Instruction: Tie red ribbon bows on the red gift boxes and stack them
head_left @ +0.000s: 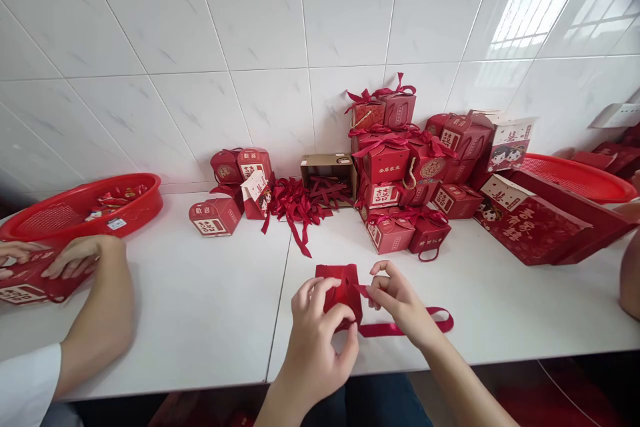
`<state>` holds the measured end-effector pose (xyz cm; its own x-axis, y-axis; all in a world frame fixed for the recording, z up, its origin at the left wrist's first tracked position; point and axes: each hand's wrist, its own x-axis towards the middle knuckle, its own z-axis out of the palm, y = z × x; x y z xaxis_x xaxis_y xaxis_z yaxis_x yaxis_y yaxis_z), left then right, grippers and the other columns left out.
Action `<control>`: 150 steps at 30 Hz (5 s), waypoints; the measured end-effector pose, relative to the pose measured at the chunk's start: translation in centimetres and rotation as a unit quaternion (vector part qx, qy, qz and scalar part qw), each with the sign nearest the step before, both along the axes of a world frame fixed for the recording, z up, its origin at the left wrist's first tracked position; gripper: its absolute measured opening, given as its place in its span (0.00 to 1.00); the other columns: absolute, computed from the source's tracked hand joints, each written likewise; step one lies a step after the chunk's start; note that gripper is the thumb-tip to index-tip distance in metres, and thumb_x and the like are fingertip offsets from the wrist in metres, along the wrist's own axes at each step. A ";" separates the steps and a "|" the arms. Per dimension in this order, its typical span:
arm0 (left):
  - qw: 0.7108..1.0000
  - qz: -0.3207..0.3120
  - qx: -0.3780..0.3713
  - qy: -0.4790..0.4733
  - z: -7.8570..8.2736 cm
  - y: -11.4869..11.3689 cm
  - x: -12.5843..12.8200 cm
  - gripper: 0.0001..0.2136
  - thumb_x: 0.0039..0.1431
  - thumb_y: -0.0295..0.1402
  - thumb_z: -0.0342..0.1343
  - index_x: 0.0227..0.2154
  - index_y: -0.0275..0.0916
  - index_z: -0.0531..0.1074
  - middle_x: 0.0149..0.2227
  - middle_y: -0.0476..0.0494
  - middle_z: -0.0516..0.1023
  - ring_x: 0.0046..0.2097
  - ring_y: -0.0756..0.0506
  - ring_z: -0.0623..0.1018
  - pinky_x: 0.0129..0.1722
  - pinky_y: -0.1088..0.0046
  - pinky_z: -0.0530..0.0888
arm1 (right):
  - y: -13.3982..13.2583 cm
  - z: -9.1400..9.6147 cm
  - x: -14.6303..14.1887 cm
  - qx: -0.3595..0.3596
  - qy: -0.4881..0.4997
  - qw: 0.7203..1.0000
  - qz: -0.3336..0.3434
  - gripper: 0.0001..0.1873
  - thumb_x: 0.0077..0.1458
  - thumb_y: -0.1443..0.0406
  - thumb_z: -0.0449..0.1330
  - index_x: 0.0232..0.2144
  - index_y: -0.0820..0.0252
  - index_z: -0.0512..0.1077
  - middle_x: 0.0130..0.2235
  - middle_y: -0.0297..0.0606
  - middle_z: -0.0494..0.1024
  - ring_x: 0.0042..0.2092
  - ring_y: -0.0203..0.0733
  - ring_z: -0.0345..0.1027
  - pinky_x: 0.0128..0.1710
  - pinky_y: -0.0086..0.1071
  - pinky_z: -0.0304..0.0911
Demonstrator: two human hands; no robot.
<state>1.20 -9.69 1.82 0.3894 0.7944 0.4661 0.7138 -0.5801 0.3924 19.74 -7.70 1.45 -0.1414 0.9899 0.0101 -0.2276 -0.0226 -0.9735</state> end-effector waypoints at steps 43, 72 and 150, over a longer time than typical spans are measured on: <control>0.981 -0.002 -0.085 -0.176 1.3 5.0 -0.7 0.09 0.68 0.30 0.37 0.36 0.43 0.62 0.50 0.41 0.66 0.61 0.44 0.63 0.56 0.62 0.67 | 4.8 2.1 -2.9 0.248 -0.330 0.907 0.083 0.05 0.58 0.65 0.57 0.34 0.55 0.73 0.45 0.39 0.73 0.48 0.45 0.66 0.51 0.43 0.59; 0.890 0.124 -0.279 -0.339 -1.7 1.4 -3.4 0.17 0.62 0.38 0.48 0.52 0.41 0.63 0.47 0.39 0.71 0.48 0.44 0.74 0.40 0.68 0.76 | 4.2 1.8 -5.6 0.087 -0.326 0.932 0.133 0.12 0.59 0.63 0.51 0.26 0.58 0.69 0.53 0.46 0.68 0.64 0.49 0.48 0.60 0.49 0.46; 0.933 0.165 -0.228 -0.224 -2.6 1.7 -3.0 0.12 0.55 0.44 0.56 0.32 0.41 0.67 0.34 0.47 0.70 0.39 0.45 0.71 0.40 0.71 0.68 | 3.0 -6.4 5.4 0.135 -0.446 0.874 -0.135 0.15 0.53 0.52 0.58 0.32 0.57 0.67 0.42 0.44 0.71 0.44 0.49 0.64 0.43 0.39 0.59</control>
